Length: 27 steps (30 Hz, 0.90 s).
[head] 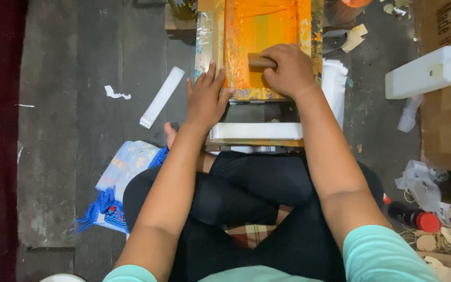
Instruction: The person positions a translucent strip on a screen printing frame and uses a small block to smooth it down before lifting the strip to inspect it.
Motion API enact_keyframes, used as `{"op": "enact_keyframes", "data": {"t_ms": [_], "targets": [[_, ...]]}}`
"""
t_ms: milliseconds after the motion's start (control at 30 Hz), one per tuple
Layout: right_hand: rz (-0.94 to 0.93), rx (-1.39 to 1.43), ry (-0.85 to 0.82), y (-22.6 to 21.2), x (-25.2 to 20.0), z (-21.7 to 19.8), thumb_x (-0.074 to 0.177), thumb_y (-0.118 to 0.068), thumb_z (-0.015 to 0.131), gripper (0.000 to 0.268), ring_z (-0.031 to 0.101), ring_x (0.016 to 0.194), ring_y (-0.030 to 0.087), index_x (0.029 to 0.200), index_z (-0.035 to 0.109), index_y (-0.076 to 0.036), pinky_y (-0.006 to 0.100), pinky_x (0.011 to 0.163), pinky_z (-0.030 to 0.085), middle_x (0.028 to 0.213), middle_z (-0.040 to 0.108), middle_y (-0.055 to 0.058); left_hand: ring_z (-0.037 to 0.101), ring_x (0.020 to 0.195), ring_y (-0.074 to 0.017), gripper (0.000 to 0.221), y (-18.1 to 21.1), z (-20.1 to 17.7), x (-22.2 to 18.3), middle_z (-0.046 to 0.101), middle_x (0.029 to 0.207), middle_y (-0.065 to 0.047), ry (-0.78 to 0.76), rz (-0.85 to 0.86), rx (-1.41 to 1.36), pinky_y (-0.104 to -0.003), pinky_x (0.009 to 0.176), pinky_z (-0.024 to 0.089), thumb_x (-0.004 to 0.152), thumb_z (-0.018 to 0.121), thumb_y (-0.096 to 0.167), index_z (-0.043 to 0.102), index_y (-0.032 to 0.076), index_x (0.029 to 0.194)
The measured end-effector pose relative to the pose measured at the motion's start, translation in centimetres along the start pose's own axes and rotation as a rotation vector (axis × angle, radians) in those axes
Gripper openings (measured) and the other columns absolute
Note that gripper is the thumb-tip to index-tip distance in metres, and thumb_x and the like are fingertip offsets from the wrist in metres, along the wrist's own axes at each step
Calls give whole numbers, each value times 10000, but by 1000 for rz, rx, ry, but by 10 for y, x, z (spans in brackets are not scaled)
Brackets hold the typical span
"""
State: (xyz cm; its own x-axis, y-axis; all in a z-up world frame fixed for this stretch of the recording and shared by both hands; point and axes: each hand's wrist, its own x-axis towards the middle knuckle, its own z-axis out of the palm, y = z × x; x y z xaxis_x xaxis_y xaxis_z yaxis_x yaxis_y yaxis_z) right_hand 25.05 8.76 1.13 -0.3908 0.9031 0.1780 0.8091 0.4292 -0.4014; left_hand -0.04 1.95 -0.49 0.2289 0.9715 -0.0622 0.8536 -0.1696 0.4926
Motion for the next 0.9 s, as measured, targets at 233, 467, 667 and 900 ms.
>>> {"op": "enact_keyframes", "data": {"t_ms": [233, 467, 667, 900], "targets": [[55, 26, -178, -26, -19, -21, 840, -174, 581, 366, 660, 916, 314, 1153, 771, -176, 483, 660, 528, 1042, 753, 50, 275, 1511, -375, 641, 3, 1, -20, 191, 1699, -79, -35, -6, 43, -695, 1180, 61, 1062, 341, 535, 355, 187, 1601], [14, 171, -24, -20, -23, -16, 797, -92, 616, 197, 635, 654, 320, 895, 774, -158, 425, 722, 533, 634, 604, 35, 384, 1480, -419, 636, 8, 0, -25, 310, 1677, -141, 31, -26, -13, -736, 1189, 88, 1086, 459, 548, 452, 141, 1574], [-100, -57, 183, 9, -6, 7, 786, -191, 597, 350, 689, 795, 298, 1054, 821, -167, 442, 607, 538, 881, 784, 21, 274, 1512, -376, 648, 8, -4, -7, 220, 1688, -111, -17, -26, 22, -683, 1182, 77, 1056, 332, 553, 376, 188, 1590], [-211, -271, 360, 17, 6, 24, 810, -150, 657, 375, 650, 954, 271, 1168, 766, -139, 413, 555, 522, 1080, 773, 7, 274, 1529, -387, 646, -1, 6, 8, 195, 1700, -117, 40, -8, 9, -672, 1186, 110, 1067, 356, 555, 354, 199, 1606]]}}
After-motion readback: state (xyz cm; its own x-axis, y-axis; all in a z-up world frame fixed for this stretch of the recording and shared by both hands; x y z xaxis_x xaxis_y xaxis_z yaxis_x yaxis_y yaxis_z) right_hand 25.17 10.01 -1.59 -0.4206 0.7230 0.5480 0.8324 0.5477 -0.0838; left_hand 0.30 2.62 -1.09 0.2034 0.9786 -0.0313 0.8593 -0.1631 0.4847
